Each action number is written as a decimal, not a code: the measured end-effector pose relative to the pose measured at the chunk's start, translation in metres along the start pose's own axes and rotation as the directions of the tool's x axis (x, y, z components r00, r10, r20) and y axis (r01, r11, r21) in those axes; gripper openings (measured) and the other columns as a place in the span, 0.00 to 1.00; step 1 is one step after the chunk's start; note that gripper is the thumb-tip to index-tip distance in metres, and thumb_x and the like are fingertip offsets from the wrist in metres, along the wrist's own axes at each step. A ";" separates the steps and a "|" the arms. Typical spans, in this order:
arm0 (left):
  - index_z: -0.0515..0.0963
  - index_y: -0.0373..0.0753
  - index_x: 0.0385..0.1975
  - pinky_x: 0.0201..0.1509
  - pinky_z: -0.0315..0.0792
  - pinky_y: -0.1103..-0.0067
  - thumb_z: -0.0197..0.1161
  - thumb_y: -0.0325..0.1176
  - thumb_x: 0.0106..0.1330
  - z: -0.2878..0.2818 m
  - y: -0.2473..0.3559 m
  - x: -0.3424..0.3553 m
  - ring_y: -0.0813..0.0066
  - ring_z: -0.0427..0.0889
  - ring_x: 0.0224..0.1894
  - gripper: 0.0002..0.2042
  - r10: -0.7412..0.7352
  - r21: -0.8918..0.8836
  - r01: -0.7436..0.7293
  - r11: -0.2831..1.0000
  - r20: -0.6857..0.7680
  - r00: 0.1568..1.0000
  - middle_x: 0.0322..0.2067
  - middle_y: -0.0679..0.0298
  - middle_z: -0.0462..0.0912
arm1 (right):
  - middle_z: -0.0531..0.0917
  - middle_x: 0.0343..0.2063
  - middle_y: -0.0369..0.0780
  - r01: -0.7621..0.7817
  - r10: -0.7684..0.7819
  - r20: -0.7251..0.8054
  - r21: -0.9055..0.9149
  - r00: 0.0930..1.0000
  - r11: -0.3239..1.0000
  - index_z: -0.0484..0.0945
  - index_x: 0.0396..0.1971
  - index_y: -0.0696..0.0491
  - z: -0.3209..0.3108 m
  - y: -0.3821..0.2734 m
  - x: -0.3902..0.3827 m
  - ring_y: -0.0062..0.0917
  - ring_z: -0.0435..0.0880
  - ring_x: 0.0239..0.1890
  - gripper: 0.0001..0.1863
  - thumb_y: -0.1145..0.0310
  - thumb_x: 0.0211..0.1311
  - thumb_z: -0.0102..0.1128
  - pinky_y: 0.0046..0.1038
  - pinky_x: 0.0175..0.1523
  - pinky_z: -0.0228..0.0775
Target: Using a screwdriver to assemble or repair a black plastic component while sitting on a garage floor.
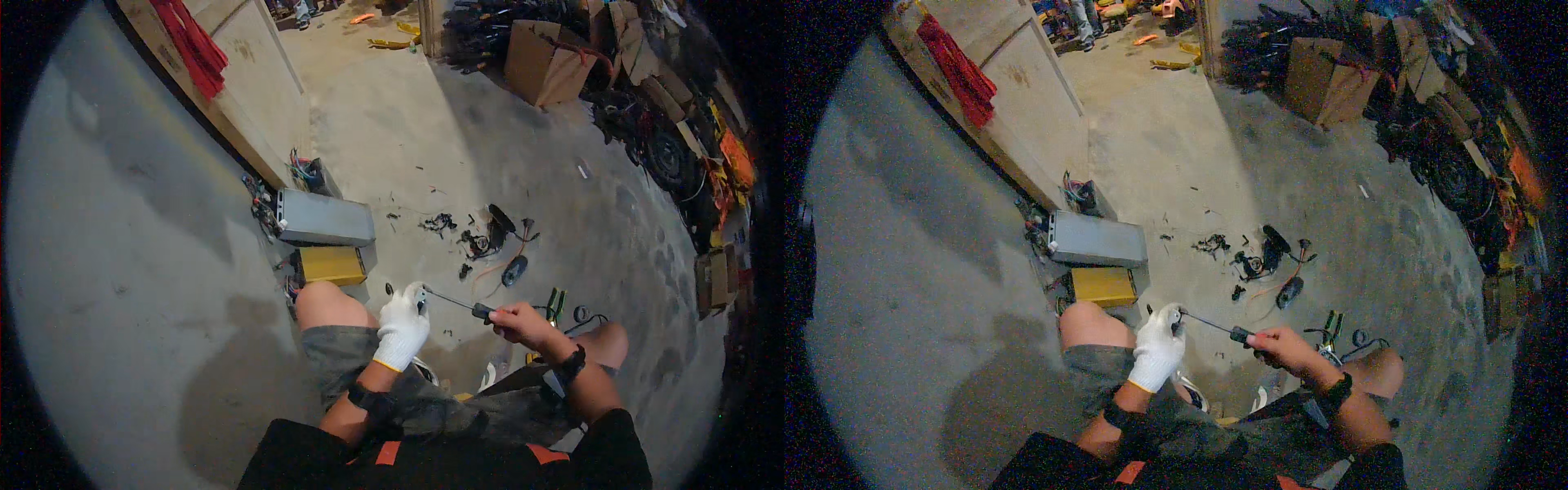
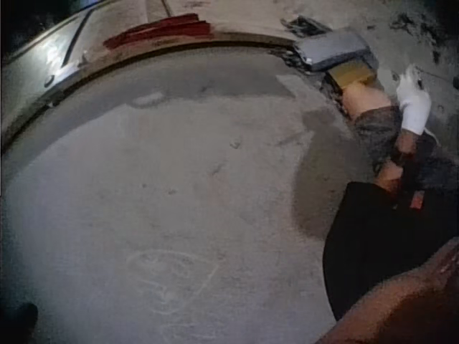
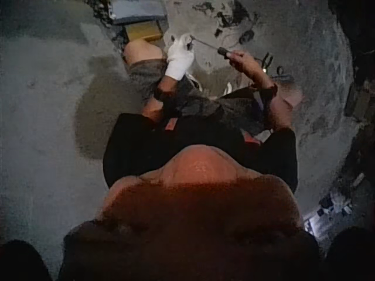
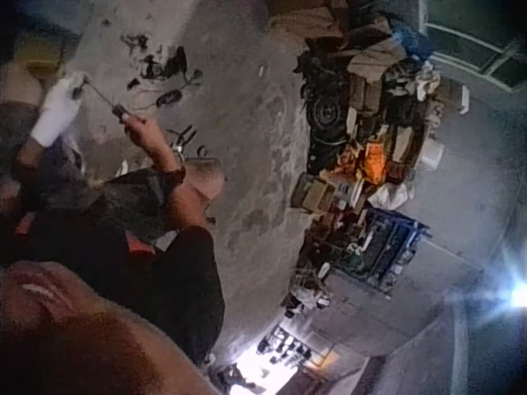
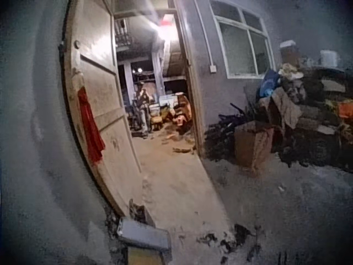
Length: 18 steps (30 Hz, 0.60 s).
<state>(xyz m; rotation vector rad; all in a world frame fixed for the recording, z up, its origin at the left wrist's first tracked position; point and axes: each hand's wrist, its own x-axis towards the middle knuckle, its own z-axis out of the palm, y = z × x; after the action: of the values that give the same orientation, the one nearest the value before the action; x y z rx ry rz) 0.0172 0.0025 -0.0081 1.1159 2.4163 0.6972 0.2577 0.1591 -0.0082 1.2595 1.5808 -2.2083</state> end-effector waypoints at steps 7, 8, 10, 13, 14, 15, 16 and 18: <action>0.76 0.50 0.54 0.49 0.74 0.57 0.69 0.33 0.59 -0.007 0.010 -0.009 0.46 0.82 0.45 0.21 0.082 0.037 -0.079 0.996 -0.085 0.993 0.42 0.52 0.81 | 0.78 0.21 0.36 -0.215 0.159 0.183 0.341 0.970 0.915 0.81 0.39 0.57 -0.001 -0.001 -0.012 0.11 0.63 0.14 0.18 0.54 0.70 0.61 0.14 0.16 0.49; 0.76 0.49 0.53 0.49 0.74 0.58 0.69 0.31 0.58 -0.010 0.011 -0.011 0.47 0.82 0.45 0.21 0.105 0.008 -0.105 0.994 -0.118 0.987 0.42 0.53 0.81 | 0.78 0.21 0.36 -0.251 0.175 0.220 0.385 0.960 0.888 0.80 0.40 0.57 0.001 -0.005 -0.015 0.11 0.62 0.13 0.19 0.53 0.70 0.61 0.13 0.15 0.49; 0.77 0.48 0.53 0.48 0.74 0.58 0.68 0.28 0.58 -0.011 0.013 -0.016 0.47 0.82 0.44 0.21 0.158 -0.065 -0.170 0.983 -0.162 0.974 0.41 0.53 0.80 | 0.77 0.22 0.35 -0.370 0.224 0.335 0.476 0.915 0.798 0.80 0.43 0.57 -0.005 -0.005 -0.022 0.09 0.62 0.14 0.20 0.52 0.71 0.60 0.11 0.15 0.50; 0.78 0.48 0.50 0.45 0.74 0.58 0.66 0.23 0.57 -0.016 0.017 -0.015 0.46 0.81 0.41 0.20 0.268 -0.176 -0.338 0.924 -0.331 0.905 0.40 0.54 0.80 | 0.76 0.22 0.34 -0.413 0.248 0.350 0.556 0.904 0.721 0.79 0.45 0.58 -0.004 -0.008 -0.022 0.09 0.62 0.14 0.24 0.49 0.72 0.59 0.09 0.14 0.52; 0.79 0.48 0.50 0.44 0.74 0.61 0.67 0.23 0.58 -0.012 0.013 -0.016 0.50 0.82 0.39 0.19 0.240 -0.235 -0.334 0.913 -0.354 0.904 0.38 0.55 0.80 | 0.75 0.21 0.36 -0.286 0.231 0.169 0.549 0.958 0.785 0.78 0.42 0.61 0.008 -0.011 -0.025 0.11 0.63 0.13 0.25 0.49 0.71 0.59 0.09 0.14 0.54; 0.80 0.47 0.50 0.43 0.75 0.64 0.67 0.22 0.59 -0.006 0.011 -0.017 0.54 0.83 0.37 0.19 0.203 -0.302 -0.329 0.895 -0.381 0.902 0.37 0.56 0.80 | 0.77 0.22 0.37 -0.357 0.226 0.302 0.505 0.926 0.786 0.78 0.42 0.62 -0.012 0.007 -0.009 0.12 0.65 0.13 0.28 0.45 0.72 0.56 0.10 0.14 0.54; 0.80 0.43 0.49 0.43 0.76 0.71 0.68 0.25 0.62 -0.010 0.018 -0.024 0.66 0.82 0.34 0.15 0.030 -0.427 -0.144 0.893 -0.263 0.964 0.34 0.61 0.81 | 0.79 0.23 0.38 -0.191 0.096 0.250 0.394 0.964 0.899 0.79 0.44 0.60 -0.014 0.011 -0.003 0.12 0.66 0.13 0.29 0.43 0.74 0.52 0.12 0.14 0.54; 0.80 0.37 0.50 0.45 0.76 0.77 0.69 0.27 0.63 -0.004 0.016 -0.016 0.75 0.81 0.36 0.15 -0.196 -0.807 0.086 0.585 -0.037 0.980 0.36 0.66 0.82 | 0.81 0.24 0.37 -0.004 0.002 0.010 0.210 1.000 0.978 0.79 0.45 0.56 -0.010 -0.008 0.001 0.14 0.67 0.15 0.29 0.42 0.77 0.47 0.18 0.17 0.55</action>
<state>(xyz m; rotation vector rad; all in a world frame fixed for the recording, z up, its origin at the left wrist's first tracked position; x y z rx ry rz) 0.0347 -0.0019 0.0067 0.4808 1.8342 1.6216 0.2579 0.1718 -0.0040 1.2992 1.3699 -2.4280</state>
